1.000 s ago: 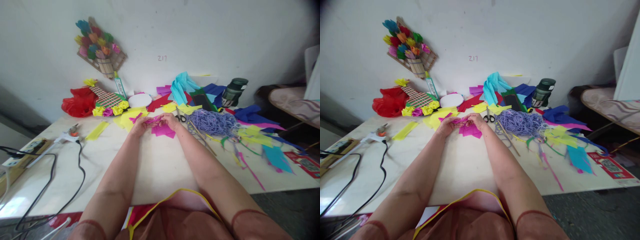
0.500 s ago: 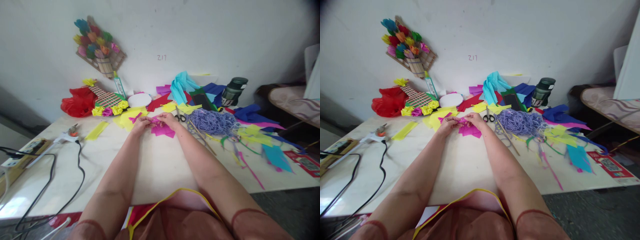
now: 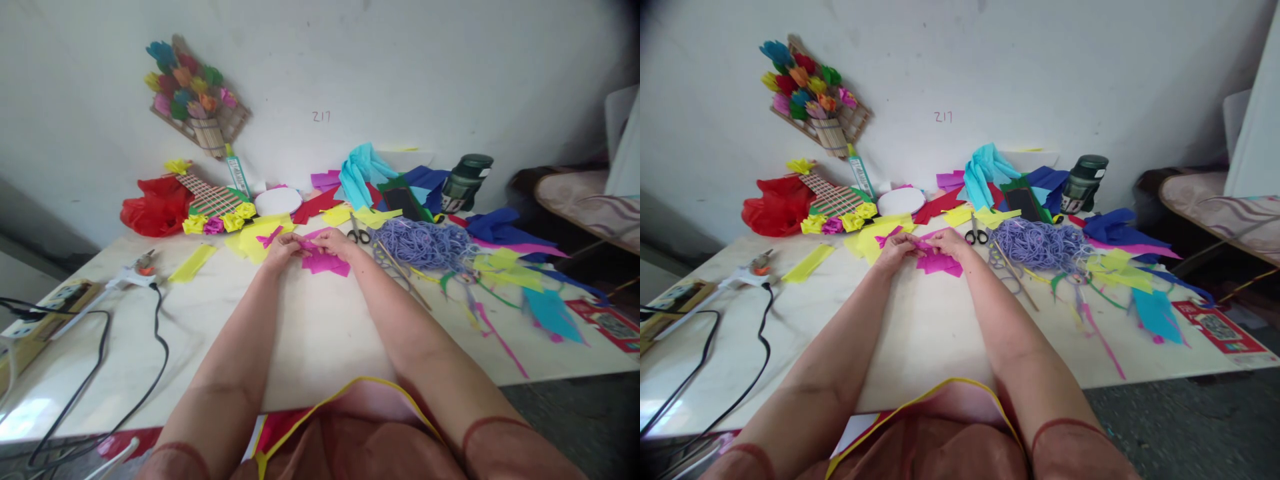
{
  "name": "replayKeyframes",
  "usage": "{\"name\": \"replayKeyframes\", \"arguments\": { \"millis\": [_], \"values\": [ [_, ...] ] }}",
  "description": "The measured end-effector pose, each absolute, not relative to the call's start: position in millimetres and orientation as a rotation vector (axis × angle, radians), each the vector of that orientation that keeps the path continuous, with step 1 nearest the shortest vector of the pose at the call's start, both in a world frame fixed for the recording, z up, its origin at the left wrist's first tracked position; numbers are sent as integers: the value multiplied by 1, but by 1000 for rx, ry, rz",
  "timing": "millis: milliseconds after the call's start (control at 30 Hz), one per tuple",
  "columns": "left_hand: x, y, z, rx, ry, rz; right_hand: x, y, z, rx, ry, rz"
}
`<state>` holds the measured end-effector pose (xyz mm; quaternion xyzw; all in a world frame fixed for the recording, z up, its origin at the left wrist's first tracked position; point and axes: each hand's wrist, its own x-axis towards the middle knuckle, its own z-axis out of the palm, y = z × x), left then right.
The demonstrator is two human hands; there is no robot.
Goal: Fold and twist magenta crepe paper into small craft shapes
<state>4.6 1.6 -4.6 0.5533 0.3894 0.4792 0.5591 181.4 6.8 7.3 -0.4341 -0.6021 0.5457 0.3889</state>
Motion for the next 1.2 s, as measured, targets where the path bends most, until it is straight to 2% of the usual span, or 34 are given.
{"name": "replayKeyframes", "arguments": {
  "millis": [233, 533, 800, 1000, 1200],
  "values": [
    [5, 0, 0, 1269, 932, 1115, 178, 4, 8, -1130, -1630, 1177],
    [9, -3, 4, 1497, 1064, 1028, 176, 5, 10, -1107, -1755, 1038],
    [9, 2, -1, 1543, 1105, 1090, 184, 7, 9, -1186, -1734, 1217],
    [7, 0, -1, 1504, 1106, 1143, 187, 6, 10, -1220, -1675, 1153],
    [3, 8, -7, 1348, 1128, 1394, 188, -1, 20, -1197, -1602, 1151]
  ]
}}
